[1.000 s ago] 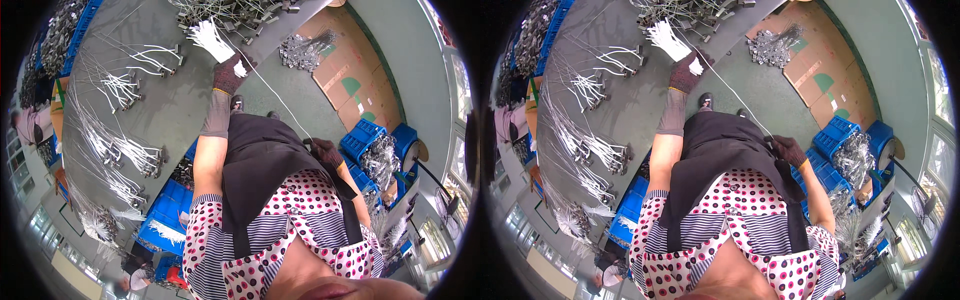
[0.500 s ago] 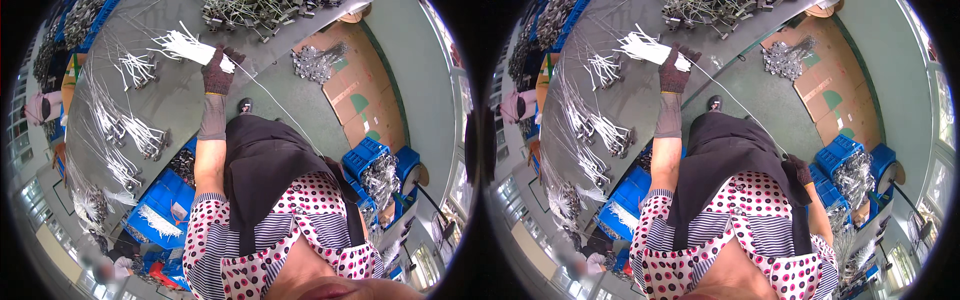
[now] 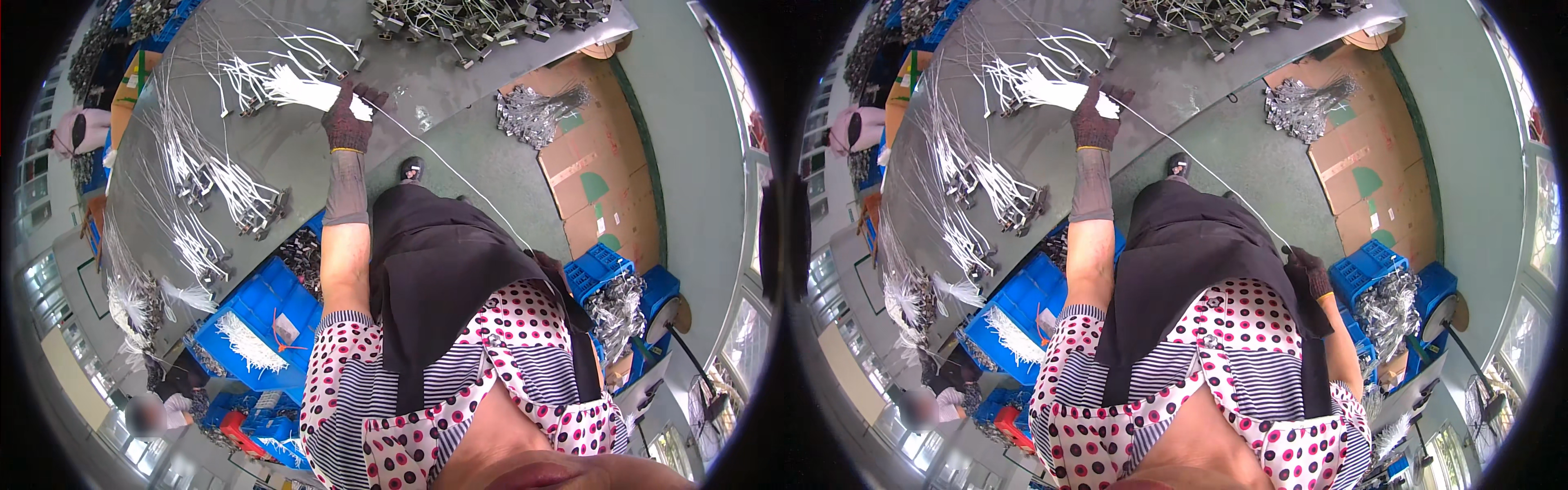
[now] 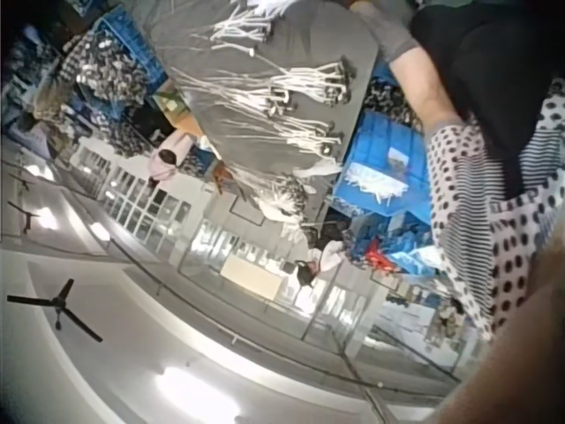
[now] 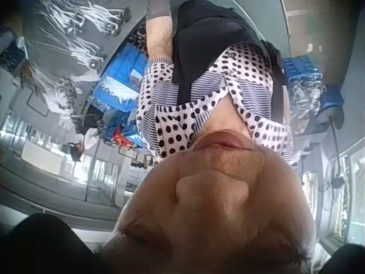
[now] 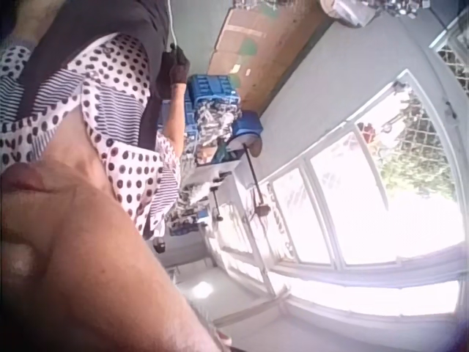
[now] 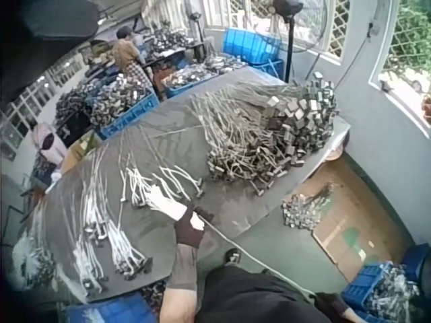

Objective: Organizing and bundling white electrical wires at a manual assembly station.

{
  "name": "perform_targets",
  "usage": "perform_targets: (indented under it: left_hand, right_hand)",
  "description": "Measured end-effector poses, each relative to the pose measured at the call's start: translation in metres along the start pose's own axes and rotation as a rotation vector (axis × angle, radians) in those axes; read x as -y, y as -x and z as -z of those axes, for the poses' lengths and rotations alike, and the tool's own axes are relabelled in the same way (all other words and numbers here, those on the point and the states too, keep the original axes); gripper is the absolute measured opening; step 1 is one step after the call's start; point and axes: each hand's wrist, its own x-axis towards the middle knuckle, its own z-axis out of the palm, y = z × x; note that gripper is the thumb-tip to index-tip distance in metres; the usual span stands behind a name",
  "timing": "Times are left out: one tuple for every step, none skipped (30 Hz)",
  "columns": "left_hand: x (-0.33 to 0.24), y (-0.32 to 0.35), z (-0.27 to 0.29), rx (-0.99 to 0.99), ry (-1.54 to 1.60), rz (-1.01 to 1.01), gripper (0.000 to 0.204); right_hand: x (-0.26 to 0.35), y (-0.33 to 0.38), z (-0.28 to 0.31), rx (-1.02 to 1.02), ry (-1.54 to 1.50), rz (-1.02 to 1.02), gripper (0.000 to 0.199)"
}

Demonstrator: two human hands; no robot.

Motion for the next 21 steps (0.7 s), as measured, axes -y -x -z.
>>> perform_targets:
  left_hand:
    - [-0.002,0.002,0.0,-0.007,-0.038,-0.001,0.017]
    - [-0.002,0.003,0.0,-0.014,-0.076,0.001,0.017]
    - [0.0,0.003,0.003,-0.016,-0.073,0.001,0.017]
    - [0.004,0.003,0.005,-0.011,-0.093,0.038,0.017]
    - [0.007,0.005,0.007,-0.01,-0.109,0.072,0.017]
    - [0.009,0.007,0.009,-0.018,-0.101,0.07,0.017]
    - [0.014,0.004,0.001,0.012,-0.115,0.107,0.018]
    - [0.017,0.004,-0.004,0.029,-0.119,0.132,0.019]
    - [0.019,0.007,-0.007,0.039,-0.124,0.146,0.019]
    - [0.017,0.019,-0.004,0.072,-0.128,0.163,0.021]
    - [0.02,0.025,-0.01,0.132,-0.144,0.203,0.022]
    - [0.024,0.026,-0.012,0.144,-0.147,0.217,0.022]
    - [0.028,0.028,-0.012,0.183,-0.3,0.207,0.028]
    - [0.03,0.029,-0.012,0.222,-0.451,0.194,0.035]
    - [0.029,0.028,-0.013,0.221,-0.436,0.184,0.036]
    - [0.026,0.026,-0.014,0.228,-0.435,0.187,0.036]
    - [0.023,0.022,-0.014,0.256,-0.508,0.178,0.035]
    - [0.02,0.02,-0.016,0.28,-0.577,0.165,0.034]
    - [0.017,0.021,-0.024,0.272,-0.578,0.121,0.032]
    - [0.014,0.021,-0.034,0.144,-0.591,0.059,0.027]
    - [0.007,0.013,-0.032,0.129,-0.694,-0.017,0.024]
  right_hand:
    - [0.005,-0.001,0.0,0.013,0.012,0.005,0.028]
    - [0.01,-0.001,-0.001,0.024,0.023,0.008,0.028]
    - [0.018,-0.001,-0.001,0.035,0.035,0.011,0.028]
    - [0.025,-0.002,-0.002,0.045,0.046,0.014,0.028]
    - [0.031,-0.006,-0.001,0.061,0.063,0.018,0.028]
    - [0.033,-0.017,-0.002,0.066,0.072,0.017,0.028]
    - [0.03,-0.032,-0.012,0.054,0.124,0.104,0.027]
    - [0.043,-0.046,-0.018,0.057,0.189,0.195,0.027]
    - [0.056,-0.056,-0.021,0.059,0.145,0.195,0.027]
    - [0.084,-0.069,-0.024,0.093,0.118,0.207,0.028]
    - [0.094,-0.081,-0.032,0.106,0.054,0.189,0.028]
    - [0.102,-0.093,-0.04,0.119,-0.012,0.173,0.028]
    - [0.11,-0.104,-0.043,0.105,-0.016,0.167,0.028]
    - [0.122,-0.113,-0.045,0.123,0.037,0.254,0.028]
    - [0.132,-0.118,-0.047,0.144,0.094,0.345,0.028]
    - [0.139,-0.116,-0.049,0.137,0.095,0.344,0.028]
    - [0.146,-0.113,-0.051,0.212,0.003,0.247,0.028]
    - [0.15,-0.112,-0.05,0.289,-0.085,0.151,0.028]
    - [0.141,-0.117,-0.053,0.271,-0.087,0.233,0.028]
    - [0.132,-0.122,-0.056,0.261,-0.087,0.233,0.028]
    - [0.129,-0.128,-0.059,0.231,-0.055,0.363,0.03]
